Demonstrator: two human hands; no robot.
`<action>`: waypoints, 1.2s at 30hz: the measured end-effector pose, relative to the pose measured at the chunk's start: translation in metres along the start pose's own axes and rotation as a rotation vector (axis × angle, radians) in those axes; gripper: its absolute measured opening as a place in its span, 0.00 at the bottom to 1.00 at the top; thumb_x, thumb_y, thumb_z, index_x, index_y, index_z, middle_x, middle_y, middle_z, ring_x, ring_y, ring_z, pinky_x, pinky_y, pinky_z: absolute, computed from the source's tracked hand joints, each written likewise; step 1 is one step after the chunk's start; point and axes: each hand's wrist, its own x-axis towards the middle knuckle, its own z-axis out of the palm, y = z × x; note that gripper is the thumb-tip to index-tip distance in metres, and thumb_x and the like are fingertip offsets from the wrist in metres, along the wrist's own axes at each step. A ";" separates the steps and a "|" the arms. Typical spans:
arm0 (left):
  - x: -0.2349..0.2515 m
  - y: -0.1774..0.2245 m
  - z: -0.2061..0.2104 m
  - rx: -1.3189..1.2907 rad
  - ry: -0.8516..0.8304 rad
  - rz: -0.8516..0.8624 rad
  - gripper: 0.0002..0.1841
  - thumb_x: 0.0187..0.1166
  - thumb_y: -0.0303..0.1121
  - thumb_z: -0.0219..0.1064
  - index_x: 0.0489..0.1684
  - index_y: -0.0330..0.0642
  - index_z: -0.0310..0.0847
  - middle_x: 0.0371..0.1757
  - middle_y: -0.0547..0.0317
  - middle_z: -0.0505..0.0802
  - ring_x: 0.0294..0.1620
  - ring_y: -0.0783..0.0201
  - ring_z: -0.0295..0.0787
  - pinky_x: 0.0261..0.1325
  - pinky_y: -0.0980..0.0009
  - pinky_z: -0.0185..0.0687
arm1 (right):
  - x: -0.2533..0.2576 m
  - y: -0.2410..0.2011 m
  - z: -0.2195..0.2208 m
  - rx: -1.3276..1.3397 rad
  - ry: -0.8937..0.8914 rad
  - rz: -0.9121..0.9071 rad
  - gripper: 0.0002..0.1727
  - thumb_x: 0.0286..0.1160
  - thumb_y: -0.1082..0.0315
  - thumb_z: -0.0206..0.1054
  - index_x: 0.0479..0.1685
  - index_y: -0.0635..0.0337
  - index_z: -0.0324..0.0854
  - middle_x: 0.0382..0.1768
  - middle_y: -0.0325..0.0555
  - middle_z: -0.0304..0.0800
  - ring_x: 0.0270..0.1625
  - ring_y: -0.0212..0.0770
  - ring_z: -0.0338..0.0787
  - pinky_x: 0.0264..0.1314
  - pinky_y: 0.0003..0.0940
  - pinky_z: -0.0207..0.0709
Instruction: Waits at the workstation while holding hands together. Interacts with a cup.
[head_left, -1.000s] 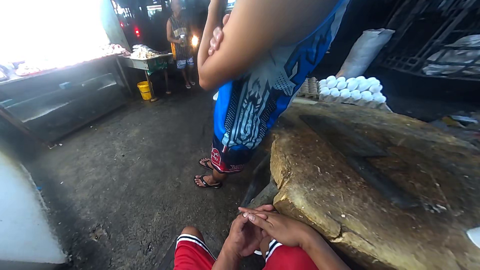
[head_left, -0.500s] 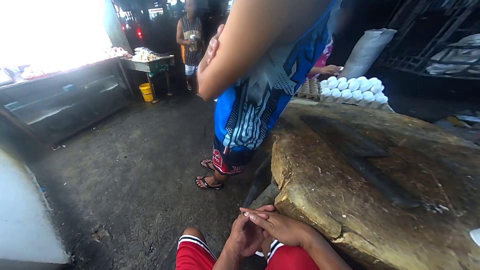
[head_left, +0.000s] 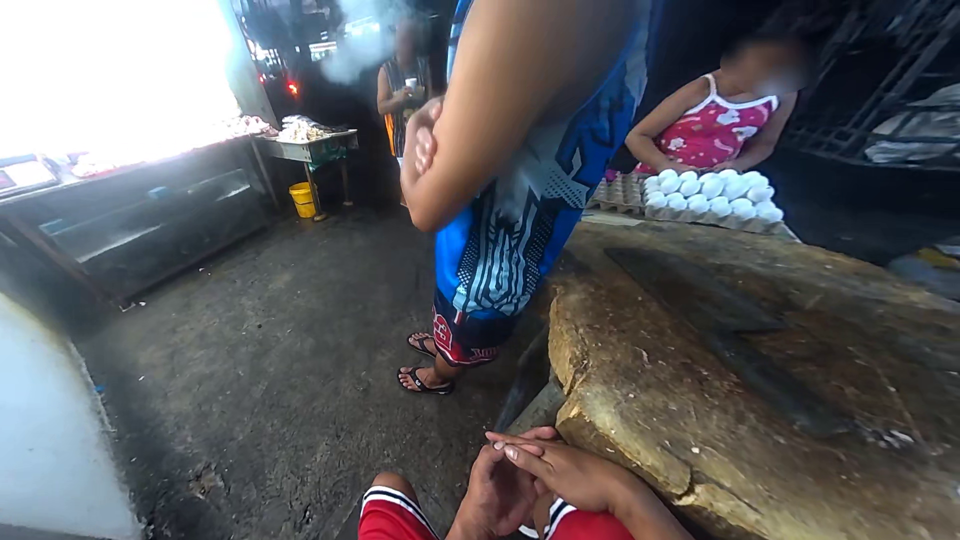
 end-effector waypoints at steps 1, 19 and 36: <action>0.001 0.000 0.002 0.001 0.004 0.005 0.33 0.75 0.62 0.66 0.64 0.43 0.89 0.69 0.49 0.90 0.70 0.55 0.86 0.71 0.56 0.81 | 0.000 0.000 0.000 -0.003 0.007 0.009 0.34 0.92 0.37 0.40 0.92 0.37 0.64 0.87 0.33 0.71 0.81 0.37 0.80 0.82 0.45 0.76; -0.003 0.000 0.004 0.009 0.071 0.003 0.24 0.83 0.53 0.59 0.60 0.44 0.90 0.65 0.51 0.92 0.65 0.57 0.88 0.66 0.58 0.84 | -0.009 -0.020 0.002 0.064 -0.001 0.035 0.34 0.95 0.41 0.39 0.93 0.43 0.61 0.89 0.40 0.68 0.85 0.43 0.76 0.85 0.50 0.71; 0.000 -0.002 0.002 0.065 0.070 -0.010 0.27 0.78 0.54 0.65 0.65 0.43 0.88 0.69 0.49 0.90 0.69 0.57 0.86 0.71 0.58 0.81 | -0.004 0.002 0.000 -0.086 0.014 -0.035 0.33 0.93 0.39 0.36 0.92 0.36 0.64 0.89 0.30 0.68 0.88 0.34 0.70 0.91 0.47 0.62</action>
